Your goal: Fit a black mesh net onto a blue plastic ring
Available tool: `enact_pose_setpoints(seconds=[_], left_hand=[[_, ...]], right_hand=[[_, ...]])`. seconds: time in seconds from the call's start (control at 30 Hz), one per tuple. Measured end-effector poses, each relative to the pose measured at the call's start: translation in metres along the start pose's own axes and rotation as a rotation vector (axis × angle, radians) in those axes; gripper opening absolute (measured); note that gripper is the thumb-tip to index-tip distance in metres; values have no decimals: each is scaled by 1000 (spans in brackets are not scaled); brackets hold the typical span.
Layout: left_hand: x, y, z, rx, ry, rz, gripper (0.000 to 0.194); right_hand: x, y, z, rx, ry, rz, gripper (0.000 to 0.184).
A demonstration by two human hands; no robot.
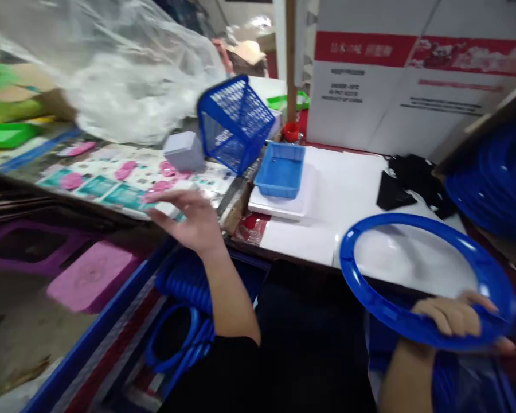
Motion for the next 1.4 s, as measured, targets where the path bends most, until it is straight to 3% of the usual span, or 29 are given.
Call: enact_pose_setpoints(seconds=[0.03, 0.07, 0.1, 0.17, 0.23, 0.3, 0.37, 0.43, 0.5, 0.57, 0.6, 0.67, 0.7, 0.73, 0.77, 0.83, 0.9, 1.0, 1.07, 1.13, 1.2, 1.3, 1.33, 1.4], left_hand=[[-12, 26, -26, 25, 127, -17, 46], [-25, 55, -54, 67, 274, -43, 43], [-40, 85, -83, 141, 429, -75, 37], [-77, 144, -137, 405, 636, -189, 22], [-106, 196, -177, 713, 547, -387, 14], [-115, 225, -198, 910, 364, -594, 12], [-106, 225, -209, 994, 278, -702, 12], [-91, 203, -222, 987, 229, -711, 12], [-77, 177, -247, 972, 69, -687, 12], [-67, 160, -282, 1034, -206, -654, 21], [-64, 157, -299, 1094, -348, -644, 28], [-63, 158, -326, 1244, -548, -670, 34], [-66, 162, -335, 1303, -600, -707, 35], [-69, 166, -340, 1347, -625, -749, 36], [-73, 170, -342, 1371, -634, -790, 39], [-75, 175, -341, 1387, -629, -836, 49], [-72, 178, -336, 1393, -606, -832, 61], [-65, 174, -331, 1399, -545, -794, 72], [-60, 169, -330, 1410, -497, -756, 73], [-58, 163, -328, 1416, -464, -727, 67], [-57, 157, -323, 1399, -498, -712, 59], [-55, 148, -312, 1372, -640, -670, 59], [-55, 146, -309, 1372, -676, -639, 62], [-54, 142, -307, 1368, -696, -580, 65]], right_hand=[[3, 10, -2, 23, -173, -98, 118], [6, 18, 3, -39, -311, -165, 111], [7, 25, -4, 70, -410, -246, 90], [2, 36, -8, 210, -513, -425, 53], [-9, 46, -9, 403, -446, -581, 43], [-21, 57, -9, 647, -283, -692, 49], [-30, 70, -11, 902, -143, -764, 58], [-35, 77, -15, 1077, -63, -796, 68], [-35, 80, -22, 1222, 22, -808, 79], [-22, 80, -28, 1472, 132, -742, 86], [-7, 79, -29, 1650, 179, -664, 88], [38, 75, -24, 2050, 207, -373, 82], [65, 67, -20, 2186, 169, -218, 78], [91, 53, -21, 2207, 142, -72, 74], [113, 33, -26, 2153, 159, 56, 68], [143, -22, -52, 1873, 272, 283, 55], [149, -83, -91, 1541, 486, 470, 42], [118, -165, -161, 1031, 819, 580, 25], [81, -192, -202, 912, 886, 516, 13], [50, -205, -225, 839, 860, 493, 8], [34, -209, -230, 783, 802, 522, 9], [36, -217, -211, 672, 582, 602, 19], [43, -224, -198, 565, 477, 625, 23], [59, -240, -163, 231, 266, 660, 34]])
Point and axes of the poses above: each hand's wrist, its own y-axis away from the middle knuckle, its own z-axis out of the back of the hand, x = y × z, the point moved 7 cm from there along -y, towards the middle knuckle, and after that the axes turned 4 degrees about -x, right-handed, at the moved point
